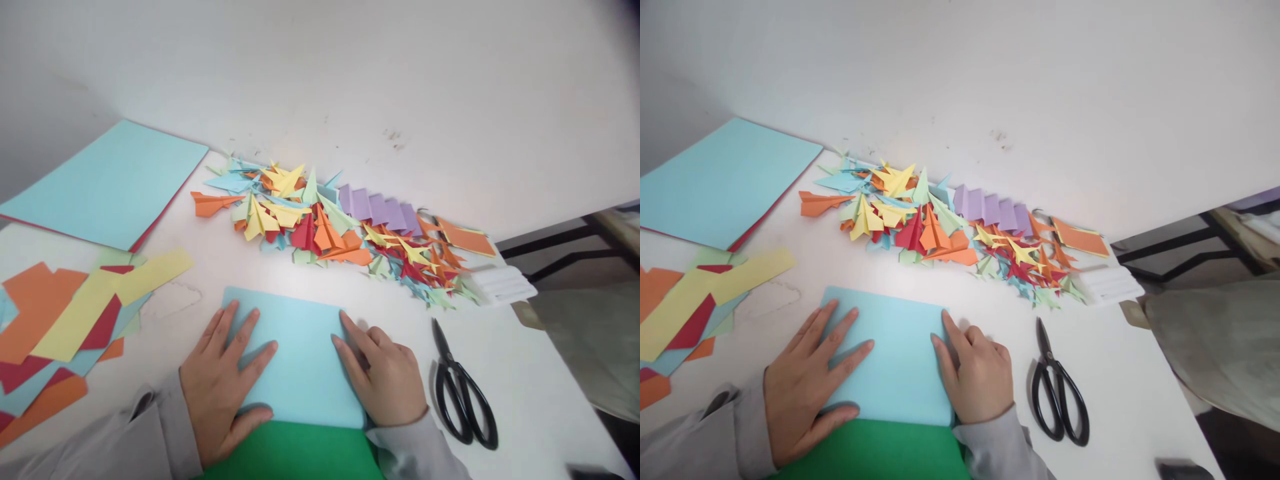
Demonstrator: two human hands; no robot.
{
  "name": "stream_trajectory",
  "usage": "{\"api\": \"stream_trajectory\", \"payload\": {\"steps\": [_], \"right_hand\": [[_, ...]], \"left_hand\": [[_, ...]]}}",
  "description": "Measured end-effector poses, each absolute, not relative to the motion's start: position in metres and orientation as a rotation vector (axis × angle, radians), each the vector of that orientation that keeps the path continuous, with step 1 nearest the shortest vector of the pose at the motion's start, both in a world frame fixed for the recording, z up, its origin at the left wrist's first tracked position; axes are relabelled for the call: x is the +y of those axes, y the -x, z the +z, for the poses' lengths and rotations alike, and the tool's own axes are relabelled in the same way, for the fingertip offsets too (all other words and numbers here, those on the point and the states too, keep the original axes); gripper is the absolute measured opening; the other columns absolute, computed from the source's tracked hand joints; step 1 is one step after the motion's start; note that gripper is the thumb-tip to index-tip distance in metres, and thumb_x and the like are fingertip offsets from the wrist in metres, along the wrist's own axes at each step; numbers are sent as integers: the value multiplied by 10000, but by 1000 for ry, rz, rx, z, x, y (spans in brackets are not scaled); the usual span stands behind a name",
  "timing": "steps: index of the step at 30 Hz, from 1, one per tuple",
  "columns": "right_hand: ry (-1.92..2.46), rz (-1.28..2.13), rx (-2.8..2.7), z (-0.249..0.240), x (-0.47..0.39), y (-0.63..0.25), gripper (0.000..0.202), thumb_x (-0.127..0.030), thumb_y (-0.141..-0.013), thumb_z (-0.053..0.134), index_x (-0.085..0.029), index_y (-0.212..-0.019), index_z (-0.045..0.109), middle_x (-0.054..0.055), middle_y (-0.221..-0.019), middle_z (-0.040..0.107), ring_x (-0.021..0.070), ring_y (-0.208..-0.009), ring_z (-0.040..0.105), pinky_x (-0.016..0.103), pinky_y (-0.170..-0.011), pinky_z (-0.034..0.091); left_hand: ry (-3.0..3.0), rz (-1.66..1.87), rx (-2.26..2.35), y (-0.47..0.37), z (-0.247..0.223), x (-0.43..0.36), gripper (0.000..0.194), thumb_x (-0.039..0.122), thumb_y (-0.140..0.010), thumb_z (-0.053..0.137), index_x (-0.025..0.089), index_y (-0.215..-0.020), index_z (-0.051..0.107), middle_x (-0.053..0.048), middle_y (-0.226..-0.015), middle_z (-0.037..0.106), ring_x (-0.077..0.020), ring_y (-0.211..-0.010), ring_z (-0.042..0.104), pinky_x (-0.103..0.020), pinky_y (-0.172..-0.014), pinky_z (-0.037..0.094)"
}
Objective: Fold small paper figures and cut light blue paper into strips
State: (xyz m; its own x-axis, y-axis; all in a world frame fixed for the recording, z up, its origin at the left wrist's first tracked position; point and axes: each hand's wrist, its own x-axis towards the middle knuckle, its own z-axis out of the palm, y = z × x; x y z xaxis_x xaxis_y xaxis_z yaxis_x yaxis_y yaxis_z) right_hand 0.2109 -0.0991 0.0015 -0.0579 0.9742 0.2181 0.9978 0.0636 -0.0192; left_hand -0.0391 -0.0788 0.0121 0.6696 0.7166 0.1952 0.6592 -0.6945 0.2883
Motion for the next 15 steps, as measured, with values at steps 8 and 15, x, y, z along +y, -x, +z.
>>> {"api": "stream_trajectory", "payload": {"steps": [8, 15], "right_hand": [[2033, -203, -2154, 2, -99, -210, 415, -436, -853, 377, -194, -1109, 595, 7, -603, 507, 107, -495, 484, 263, -559, 335], [2026, -216, -2156, 1, -99, -211, 410, -434, -847, 387, -198, -1111, 594, 2, -601, 505, 105, -492, 483, 261, -558, 333]], "left_hand": [[-2691, 426, 1121, 39, 12, -79, 589, 530, -697, 515, 230, -1204, 499, -123, -1398, 266, -430, -1269, 147, -604, -949, 236], [-2689, 446, 1132, 39, 10, -79, 584, 537, -690, 517, 234, -1188, 513, -115, -1395, 275, -423, -1270, 150, -597, -953, 234]]}}
